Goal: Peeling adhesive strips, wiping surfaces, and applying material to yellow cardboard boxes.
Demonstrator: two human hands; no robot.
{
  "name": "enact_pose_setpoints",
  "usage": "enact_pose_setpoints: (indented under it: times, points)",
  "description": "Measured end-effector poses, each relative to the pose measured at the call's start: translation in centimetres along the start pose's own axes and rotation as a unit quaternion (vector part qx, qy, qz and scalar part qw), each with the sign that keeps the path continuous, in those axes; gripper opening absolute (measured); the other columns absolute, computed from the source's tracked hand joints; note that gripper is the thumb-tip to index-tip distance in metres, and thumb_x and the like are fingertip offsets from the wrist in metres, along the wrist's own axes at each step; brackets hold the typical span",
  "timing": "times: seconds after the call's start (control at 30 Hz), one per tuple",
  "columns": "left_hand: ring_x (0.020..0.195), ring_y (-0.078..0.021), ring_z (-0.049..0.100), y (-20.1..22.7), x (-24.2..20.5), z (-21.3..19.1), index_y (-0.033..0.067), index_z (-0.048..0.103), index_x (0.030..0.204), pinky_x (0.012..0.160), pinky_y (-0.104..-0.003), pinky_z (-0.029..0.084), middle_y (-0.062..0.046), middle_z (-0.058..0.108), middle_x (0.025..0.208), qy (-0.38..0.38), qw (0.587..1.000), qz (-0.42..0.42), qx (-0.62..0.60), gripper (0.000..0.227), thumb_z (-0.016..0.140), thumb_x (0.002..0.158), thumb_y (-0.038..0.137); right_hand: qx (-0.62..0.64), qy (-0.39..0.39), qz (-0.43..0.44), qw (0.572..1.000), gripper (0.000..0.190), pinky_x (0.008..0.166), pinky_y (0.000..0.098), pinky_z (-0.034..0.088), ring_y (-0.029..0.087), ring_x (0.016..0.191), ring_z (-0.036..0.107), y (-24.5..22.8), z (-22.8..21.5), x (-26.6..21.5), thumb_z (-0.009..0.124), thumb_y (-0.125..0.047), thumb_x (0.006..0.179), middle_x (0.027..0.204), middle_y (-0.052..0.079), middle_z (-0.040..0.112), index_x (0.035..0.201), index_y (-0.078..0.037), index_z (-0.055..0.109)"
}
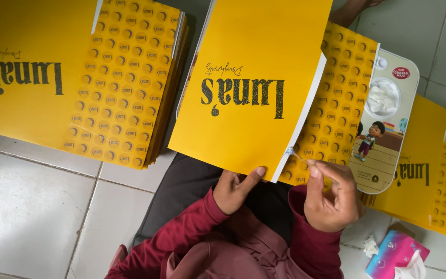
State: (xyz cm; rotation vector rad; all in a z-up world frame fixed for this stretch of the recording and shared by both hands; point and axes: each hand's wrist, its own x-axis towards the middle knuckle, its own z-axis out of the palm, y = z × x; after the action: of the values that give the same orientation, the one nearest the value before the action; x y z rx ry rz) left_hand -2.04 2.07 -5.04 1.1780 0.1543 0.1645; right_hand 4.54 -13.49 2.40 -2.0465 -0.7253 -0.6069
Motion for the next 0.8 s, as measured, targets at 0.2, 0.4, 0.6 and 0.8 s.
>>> enact_pose_setpoints:
  times: [0.2, 0.4, 0.6, 0.8]
  points:
    - [0.114, -0.0241, 0.07, -0.1, 0.0, -0.1, 0.0003, 0.066, 0.121, 0.103, -0.034, 0.057, -0.01, 0.072, 0.122, 0.004, 1.0, 0.008, 0.011, 0.032, 0.06, 0.103, 0.026, -0.03, -0.028, -0.016, 0.999, 0.012, 0.058, 0.0249, 0.057, 0.023, 0.083, 0.077, -1.2, -0.5, -0.7, 0.069, 0.007, 0.101, 0.099, 0.021, 0.075, 0.11, 0.001, 0.064]
    - [0.11, -0.0225, 0.072, -0.2, 0.0, -0.1, 0.0011, 0.068, 0.115, 0.101, -0.033, 0.059, -0.009, 0.073, 0.116, -0.006, 1.0, -0.001, -0.014, 0.025, 0.06, 0.104, 0.022, -0.005, -0.077, 0.0, 0.997, 0.011, 0.075, 0.0334, 0.064, 0.025, 0.085, 0.076, -4.0, -1.8, -2.8, 0.067, 0.002, 0.097, 0.097, 0.017, 0.075, 0.108, 0.001, 0.065]
    - [0.122, -0.03, 0.068, -0.8, -0.2, -0.3, -0.0017, 0.064, 0.126, 0.11, -0.038, 0.056, -0.014, 0.069, 0.129, -0.02, 0.999, 0.039, 0.004, 0.032, 0.06, 0.104, 0.021, 0.03, -0.018, -0.032, 0.999, 0.017, 0.07, 0.0237, 0.069, 0.021, 0.09, 0.078, 1.3, -1.0, -1.6, 0.066, 0.01, 0.101, 0.106, 0.021, 0.073, 0.117, 0.004, 0.061]
    - [0.123, -0.0283, 0.067, -0.8, -0.3, -0.4, -0.0038, 0.065, 0.125, 0.112, -0.036, 0.053, -0.015, 0.069, 0.131, -0.027, 0.999, 0.016, 0.017, 0.032, 0.061, 0.102, 0.019, 0.003, 0.093, 0.013, 0.996, 0.009, 0.075, 0.0396, 0.064, 0.036, 0.088, 0.074, 0.8, 0.4, 3.1, 0.066, 0.007, 0.107, 0.098, 0.029, 0.067, 0.108, 0.011, 0.057]
